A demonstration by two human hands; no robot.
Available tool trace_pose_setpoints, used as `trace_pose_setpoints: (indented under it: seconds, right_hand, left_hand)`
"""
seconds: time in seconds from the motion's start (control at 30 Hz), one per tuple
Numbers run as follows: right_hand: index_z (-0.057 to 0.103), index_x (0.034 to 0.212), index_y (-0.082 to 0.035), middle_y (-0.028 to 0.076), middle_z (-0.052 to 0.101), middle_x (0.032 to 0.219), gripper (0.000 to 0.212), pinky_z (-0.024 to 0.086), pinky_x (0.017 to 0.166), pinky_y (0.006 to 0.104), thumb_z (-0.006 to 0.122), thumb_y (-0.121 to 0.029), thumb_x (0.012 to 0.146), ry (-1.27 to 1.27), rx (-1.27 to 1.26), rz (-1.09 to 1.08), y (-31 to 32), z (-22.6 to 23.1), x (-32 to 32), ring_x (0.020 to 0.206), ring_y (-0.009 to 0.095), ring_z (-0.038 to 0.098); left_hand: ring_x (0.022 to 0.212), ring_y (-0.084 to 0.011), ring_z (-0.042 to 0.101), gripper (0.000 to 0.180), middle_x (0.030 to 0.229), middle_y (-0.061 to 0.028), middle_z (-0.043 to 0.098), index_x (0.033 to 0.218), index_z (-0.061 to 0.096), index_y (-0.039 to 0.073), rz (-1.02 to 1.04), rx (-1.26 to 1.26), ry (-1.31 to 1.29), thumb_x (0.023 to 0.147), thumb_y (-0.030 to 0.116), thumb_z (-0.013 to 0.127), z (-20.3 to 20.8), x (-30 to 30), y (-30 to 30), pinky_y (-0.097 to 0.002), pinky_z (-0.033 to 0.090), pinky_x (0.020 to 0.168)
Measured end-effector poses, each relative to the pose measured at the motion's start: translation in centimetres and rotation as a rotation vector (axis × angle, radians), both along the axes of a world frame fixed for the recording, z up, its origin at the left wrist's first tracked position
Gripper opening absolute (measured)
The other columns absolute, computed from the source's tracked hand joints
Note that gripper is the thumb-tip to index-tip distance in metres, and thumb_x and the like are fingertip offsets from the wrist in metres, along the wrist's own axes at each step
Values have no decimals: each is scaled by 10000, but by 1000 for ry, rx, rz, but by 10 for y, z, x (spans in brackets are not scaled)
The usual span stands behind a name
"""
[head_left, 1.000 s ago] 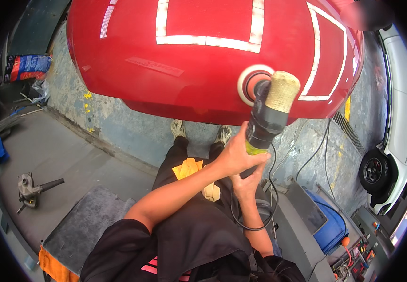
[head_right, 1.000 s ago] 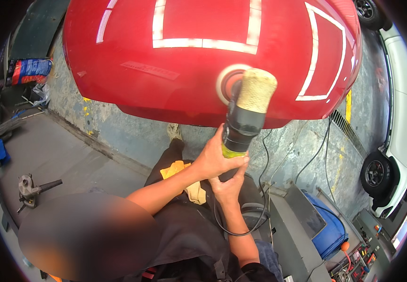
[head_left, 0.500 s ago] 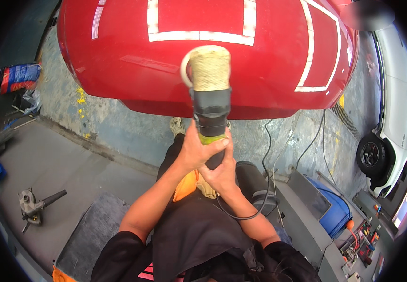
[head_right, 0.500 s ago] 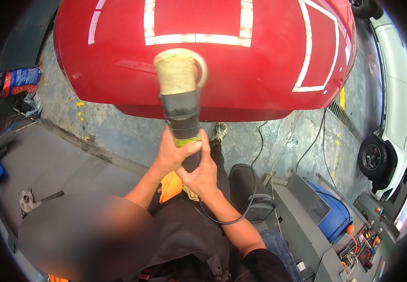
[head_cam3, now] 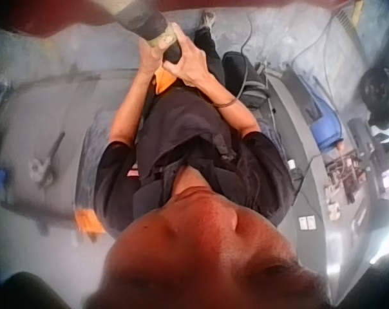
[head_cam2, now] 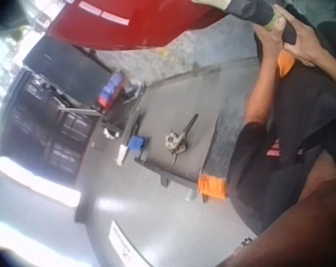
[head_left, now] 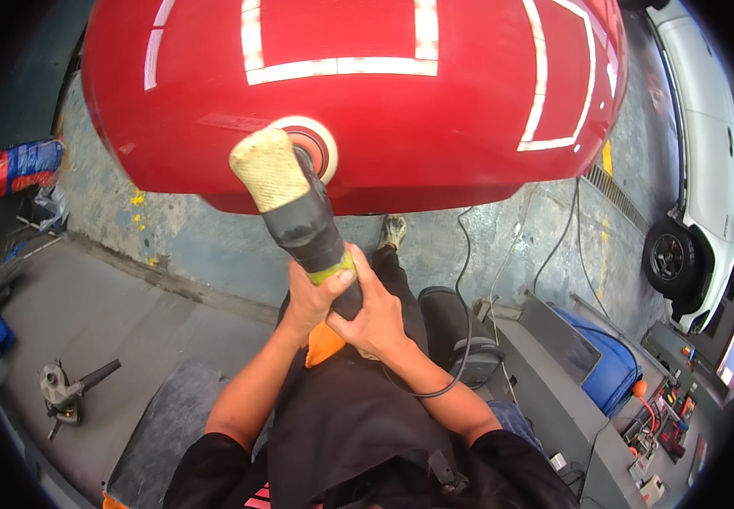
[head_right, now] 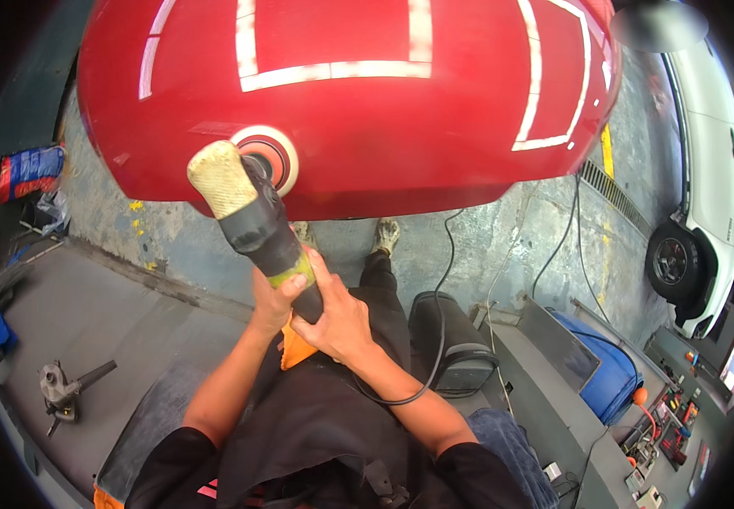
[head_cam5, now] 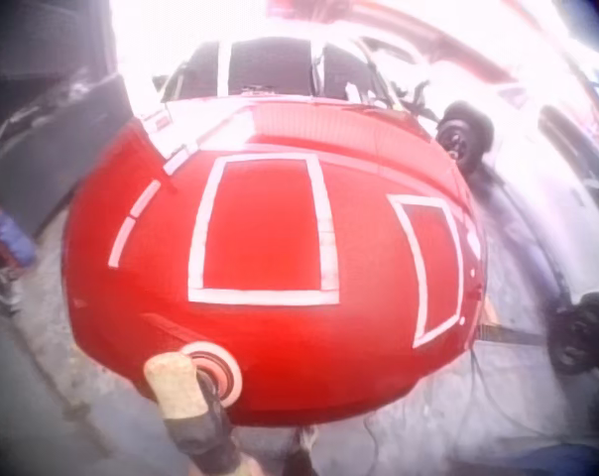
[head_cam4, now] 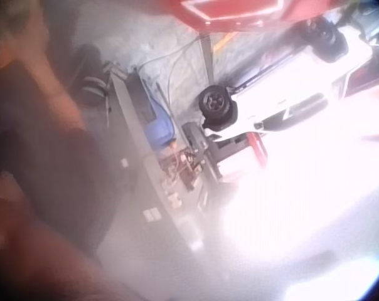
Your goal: The person uses a rotary polisher with a foam pad to buff a taped-off rectangular area on the hood of a red car. The operator moves the polisher in overlapping passes across the marked section, maintaining contact with the surface throughout the clip.
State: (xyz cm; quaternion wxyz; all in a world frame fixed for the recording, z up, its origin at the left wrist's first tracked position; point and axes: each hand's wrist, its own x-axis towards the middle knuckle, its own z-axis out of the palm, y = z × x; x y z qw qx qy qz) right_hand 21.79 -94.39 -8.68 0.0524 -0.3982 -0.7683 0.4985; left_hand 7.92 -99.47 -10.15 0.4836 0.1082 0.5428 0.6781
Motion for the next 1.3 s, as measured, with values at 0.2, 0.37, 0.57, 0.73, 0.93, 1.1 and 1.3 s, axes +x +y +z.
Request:
trace_pose_setpoints:
  seconds: [0.2,0.37,0.57,0.73,0.93,1.1,1.3]
  right_hand:
    - [230,1701,-68,253,613,1501,1186,562,1067,456,928,-269,763,64,-114,-204,50,2,104,1331,414,664]
    - [257,1647,54,229,547,1507,1170,383,1220,457,945,-344,790,106,22,-342,93,-16,184,1418,321,544]
    - [282,1624,65,214,468,1556,1153,310,1250,441,951,-386,801,232,111,-555,111,-35,209,1466,325,463]
    - [270,1627,62,222,450,1578,1168,298,1257,451,961,-379,796,196,88,-512,95,-31,197,1485,329,445]
    - [274,1632,45,226,477,1566,1161,336,1240,459,965,-351,788,167,66,-407,66,-27,162,1461,357,485]
    - [312,1595,11,179,507,1502,1044,395,1186,438,937,-299,818,207,40,-302,43,-30,120,1389,297,522]
    - [257,1645,-36,200,589,1445,1068,493,1107,431,913,-227,824,206,-26,-256,17,-8,38,1300,320,625]
  left_hand:
    - [1046,-174,696,650,1172,-97,704,1348,548,-2,-234,-34,0,859,248,896,-9,99,68,-368,566,953]
    - [1077,-336,760,842,1176,-230,740,1436,425,-46,-347,-64,185,829,285,907,15,161,153,-432,581,973]
    - [1081,-389,764,1016,1136,-251,762,1524,358,-88,-548,-105,212,790,346,910,15,188,200,-453,565,1013]
    - [1113,-354,756,912,1169,-228,758,1462,431,-51,-476,-124,206,784,325,911,9,182,178,-442,560,1016]
    - [1095,-252,725,849,1166,-152,745,1452,469,-3,-412,-109,158,788,280,915,13,141,135,-403,540,1040]
    - [1114,-207,692,794,1184,-112,714,1435,480,19,-307,-39,128,806,244,908,9,101,97,-392,533,1032]
    - [1116,-177,693,737,1200,-114,712,1389,499,35,-226,9,75,820,260,909,0,37,55,-382,544,1013]
